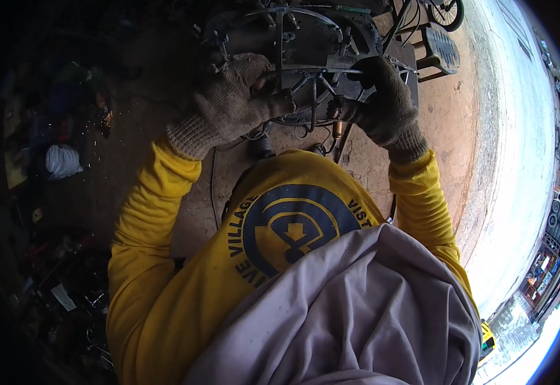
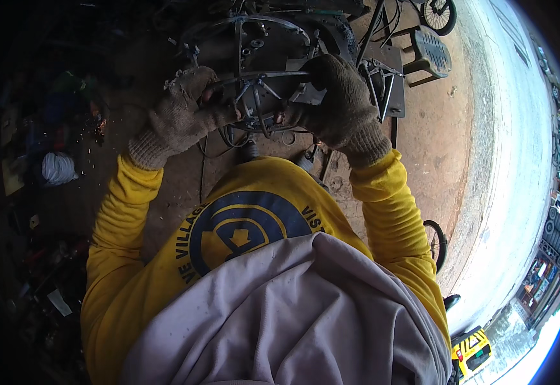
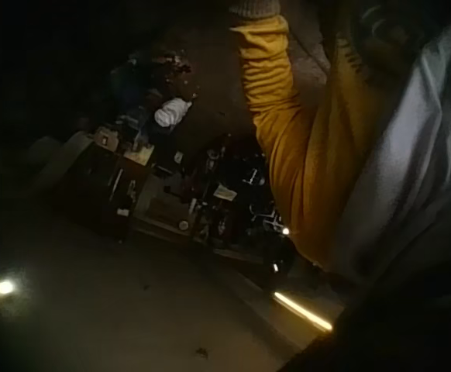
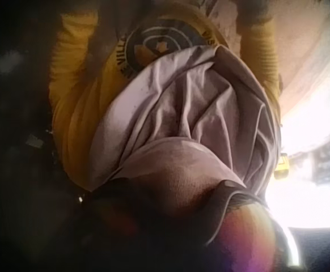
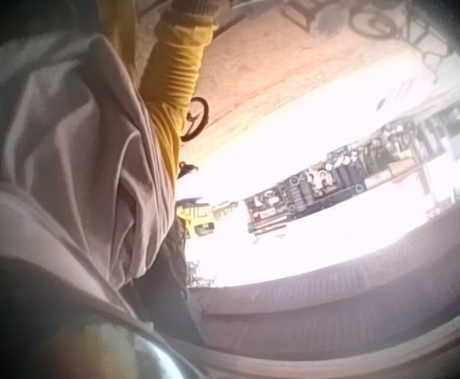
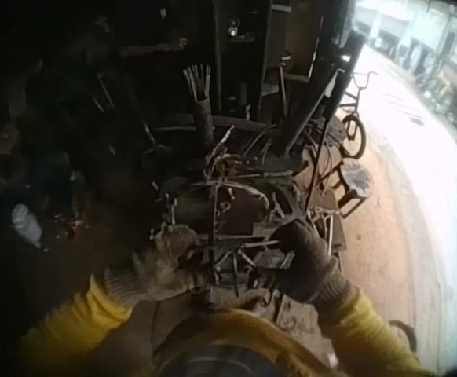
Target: The person constructs a spherical metal frame by positioning thin metal rods within a jig and welding them together using an electrode holder. They use locking pliers to secure the rods and then apply the welding tool to join the intersections.
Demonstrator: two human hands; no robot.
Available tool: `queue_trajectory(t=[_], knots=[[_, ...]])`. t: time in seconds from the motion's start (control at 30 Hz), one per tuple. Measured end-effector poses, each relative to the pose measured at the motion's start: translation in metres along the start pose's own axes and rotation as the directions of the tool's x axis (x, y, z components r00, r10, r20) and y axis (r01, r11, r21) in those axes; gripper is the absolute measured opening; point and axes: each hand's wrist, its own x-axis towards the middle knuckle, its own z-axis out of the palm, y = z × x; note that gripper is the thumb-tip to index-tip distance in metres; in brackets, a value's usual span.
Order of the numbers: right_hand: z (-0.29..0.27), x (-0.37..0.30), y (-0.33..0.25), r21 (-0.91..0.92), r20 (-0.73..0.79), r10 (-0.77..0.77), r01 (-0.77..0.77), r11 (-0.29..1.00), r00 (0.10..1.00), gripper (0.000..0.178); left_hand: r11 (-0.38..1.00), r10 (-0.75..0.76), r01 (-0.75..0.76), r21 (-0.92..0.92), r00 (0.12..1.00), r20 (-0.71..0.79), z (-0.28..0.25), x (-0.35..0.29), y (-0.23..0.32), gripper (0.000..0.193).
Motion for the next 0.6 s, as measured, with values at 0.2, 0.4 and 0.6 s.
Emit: queue_trajectory(t=[0.2,0.4,0.6], knots=[[-0.004,0.012,-0.013,0.04,0.033,0.098,-0.1,0.994,0.995,0.053,0.997,0.044,-0.043,0.069,0.999,-0.014,-0.005,0.004,0.006,0.041],[-0.006,0.012,-0.013,0.077,0.056,0.097,-0.101,0.992,0.994,0.05,0.993,0.101,-0.1,0.058,0.995,-0.02,-0.003,0.003,0.001,0.04],[-0.007,0.007,-0.006,-0.015,0.076,0.036,-0.035,0.999,0.996,0.075,1.0,0.001,-0.003,0.023,0.997,0.081,-0.005,0.002,-0.002,0.037]])
